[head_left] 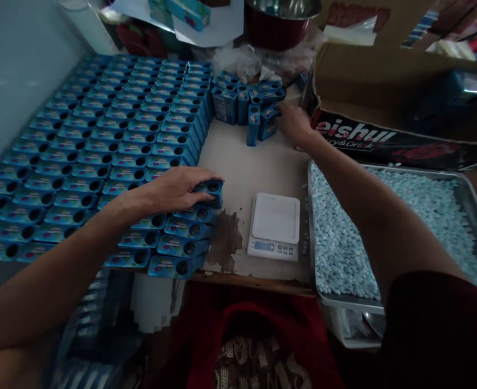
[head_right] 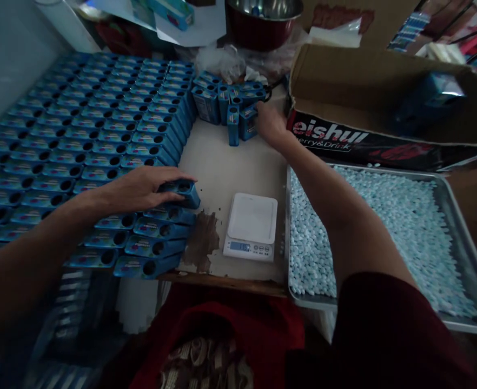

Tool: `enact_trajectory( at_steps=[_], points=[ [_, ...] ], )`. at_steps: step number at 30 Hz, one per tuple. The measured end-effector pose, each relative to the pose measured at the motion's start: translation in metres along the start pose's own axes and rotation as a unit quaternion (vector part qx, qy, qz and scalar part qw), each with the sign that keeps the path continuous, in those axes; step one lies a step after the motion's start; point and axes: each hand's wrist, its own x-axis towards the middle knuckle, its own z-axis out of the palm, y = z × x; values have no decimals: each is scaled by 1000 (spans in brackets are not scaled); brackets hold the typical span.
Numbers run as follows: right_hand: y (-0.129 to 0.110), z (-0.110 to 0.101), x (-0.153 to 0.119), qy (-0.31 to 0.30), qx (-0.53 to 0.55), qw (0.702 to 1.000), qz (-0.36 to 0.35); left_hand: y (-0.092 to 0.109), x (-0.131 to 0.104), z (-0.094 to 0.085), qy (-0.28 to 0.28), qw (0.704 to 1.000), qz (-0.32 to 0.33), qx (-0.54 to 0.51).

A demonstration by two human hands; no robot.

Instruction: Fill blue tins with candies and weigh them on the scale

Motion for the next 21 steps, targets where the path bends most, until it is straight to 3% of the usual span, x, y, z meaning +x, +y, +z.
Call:
enact_trajectory(
  at_steps=[4,8,11,14,17,21],
  points=[
    [3,2,20,-10,-117,993,-19,-16,-7,11,-39,999,17,-11],
    [7,-7,-5,1,-146,989,-39,-18,-11,20,-62,998,26,-1],
    [6,-28,-49,13,-80,995,-64,-13,-12,27,-55,998,34,20],
    [-3,-57,-110,-4,-51,995,-83,-8,-10,34,-39,997,32,51],
    [-21,-76,-178,-62,-147,986,-52,-1,-8,36,-9,996,35,79],
    [-40,-70,-252,-148,-240,959,-32,18,-10,27,40,994,47,92]
  ],
)
